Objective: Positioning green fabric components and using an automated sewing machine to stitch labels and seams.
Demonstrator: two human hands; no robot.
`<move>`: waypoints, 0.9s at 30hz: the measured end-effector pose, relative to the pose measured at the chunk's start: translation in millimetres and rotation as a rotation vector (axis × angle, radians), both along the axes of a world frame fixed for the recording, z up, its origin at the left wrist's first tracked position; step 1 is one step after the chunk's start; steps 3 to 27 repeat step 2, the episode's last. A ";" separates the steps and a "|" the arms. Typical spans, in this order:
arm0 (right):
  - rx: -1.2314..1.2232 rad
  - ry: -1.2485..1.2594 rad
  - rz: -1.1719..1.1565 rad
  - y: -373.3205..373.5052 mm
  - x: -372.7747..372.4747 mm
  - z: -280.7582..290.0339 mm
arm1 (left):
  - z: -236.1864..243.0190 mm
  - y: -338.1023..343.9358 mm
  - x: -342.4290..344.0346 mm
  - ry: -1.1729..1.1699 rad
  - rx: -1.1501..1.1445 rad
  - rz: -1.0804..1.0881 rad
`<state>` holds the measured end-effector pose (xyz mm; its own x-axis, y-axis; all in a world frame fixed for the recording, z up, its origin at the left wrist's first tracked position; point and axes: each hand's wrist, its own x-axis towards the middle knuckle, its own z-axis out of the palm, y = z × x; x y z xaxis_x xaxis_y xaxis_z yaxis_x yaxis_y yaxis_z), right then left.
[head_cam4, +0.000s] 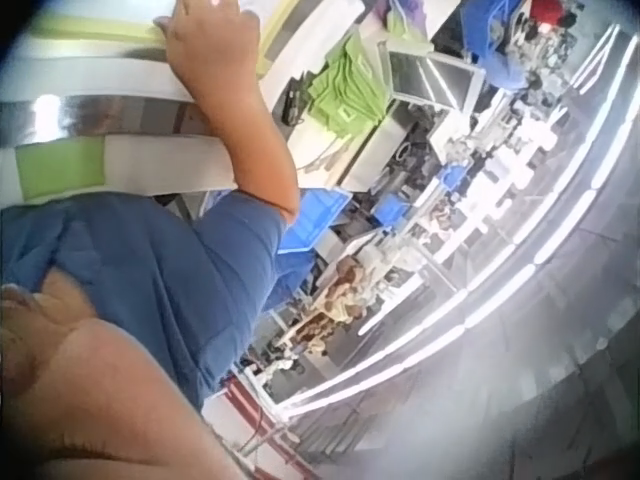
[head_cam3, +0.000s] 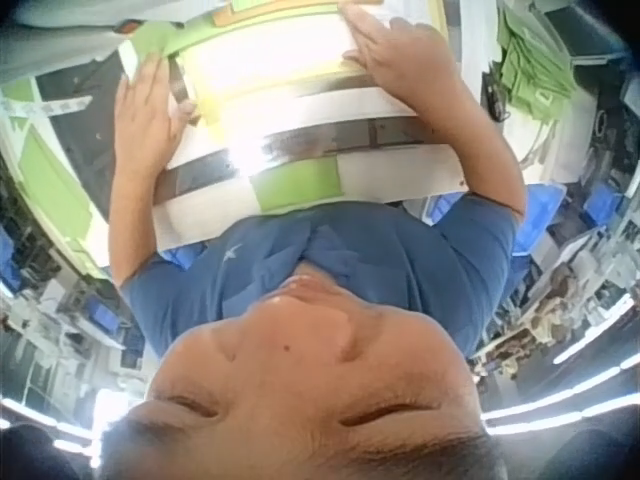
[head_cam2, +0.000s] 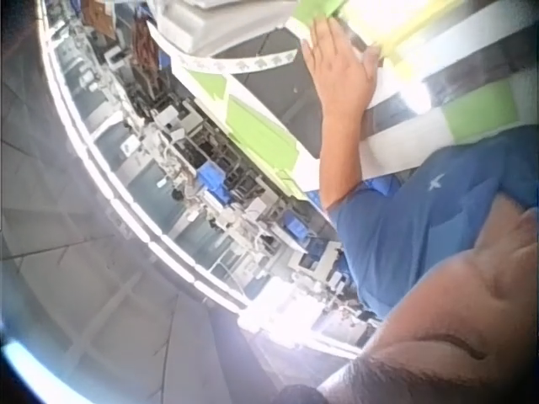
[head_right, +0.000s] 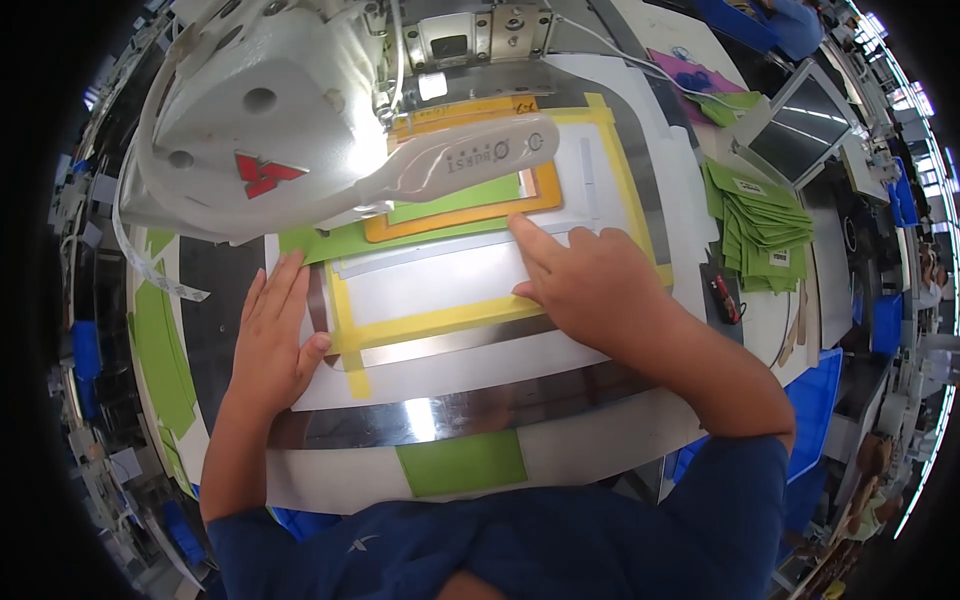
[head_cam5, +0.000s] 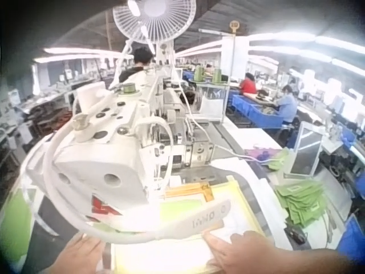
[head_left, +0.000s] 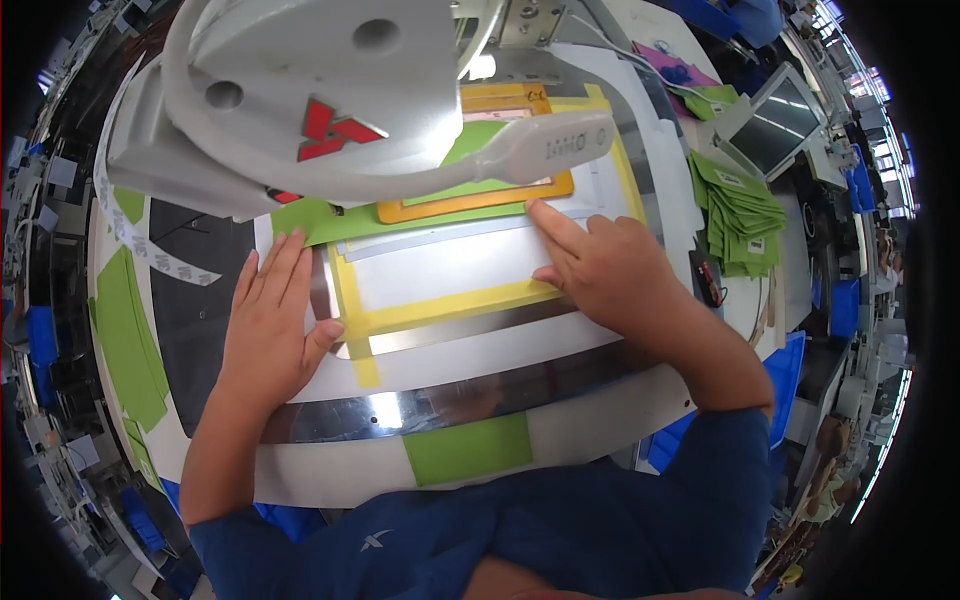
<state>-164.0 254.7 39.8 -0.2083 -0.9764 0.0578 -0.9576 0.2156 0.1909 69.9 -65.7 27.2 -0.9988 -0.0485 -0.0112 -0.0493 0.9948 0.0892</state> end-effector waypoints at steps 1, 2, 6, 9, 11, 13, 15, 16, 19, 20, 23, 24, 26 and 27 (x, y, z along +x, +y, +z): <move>0.003 0.031 -0.038 9.8 -4.9 1.6 | 1.1 7.7 -10.0 -0.041 0.027 -0.010; 0.065 0.001 -0.090 19.9 -10.4 8.9 | 0.7 15.4 -19.6 -0.073 0.013 -0.031; 0.065 0.001 -0.090 19.9 -10.4 8.9 | 0.7 15.4 -19.6 -0.073 0.013 -0.031; 0.065 0.001 -0.090 19.9 -10.4 8.9 | 0.7 15.4 -19.6 -0.073 0.013 -0.031; 0.065 0.001 -0.090 19.9 -10.4 8.9 | 0.7 15.4 -19.6 -0.073 0.013 -0.031; 0.065 0.001 -0.090 19.9 -10.4 8.9 | 0.7 15.4 -19.6 -0.073 0.013 -0.031; 0.065 0.001 -0.090 19.9 -10.4 8.9 | 0.7 15.4 -19.6 -0.073 0.013 -0.031; 0.065 0.001 -0.090 19.9 -10.4 8.9 | 0.7 15.4 -19.6 -0.073 0.013 -0.031; 0.065 0.001 -0.090 19.9 -10.4 8.9 | 0.7 15.4 -19.6 -0.073 0.013 -0.031; 0.065 0.001 -0.090 19.9 -10.4 8.9 | 0.7 15.4 -19.6 -0.073 0.013 -0.031; 0.065 0.001 -0.090 19.9 -10.4 8.9 | 0.7 15.4 -19.6 -0.073 0.013 -0.031; 0.065 0.001 -0.090 19.9 -10.4 8.9 | 0.7 15.4 -19.6 -0.073 0.013 -0.031; 0.065 0.001 -0.090 19.9 -10.4 8.9 | 0.7 15.4 -19.6 -0.073 0.013 -0.031; 0.065 0.001 -0.090 19.9 -10.4 8.9 | 0.7 15.4 -19.6 -0.073 0.013 -0.031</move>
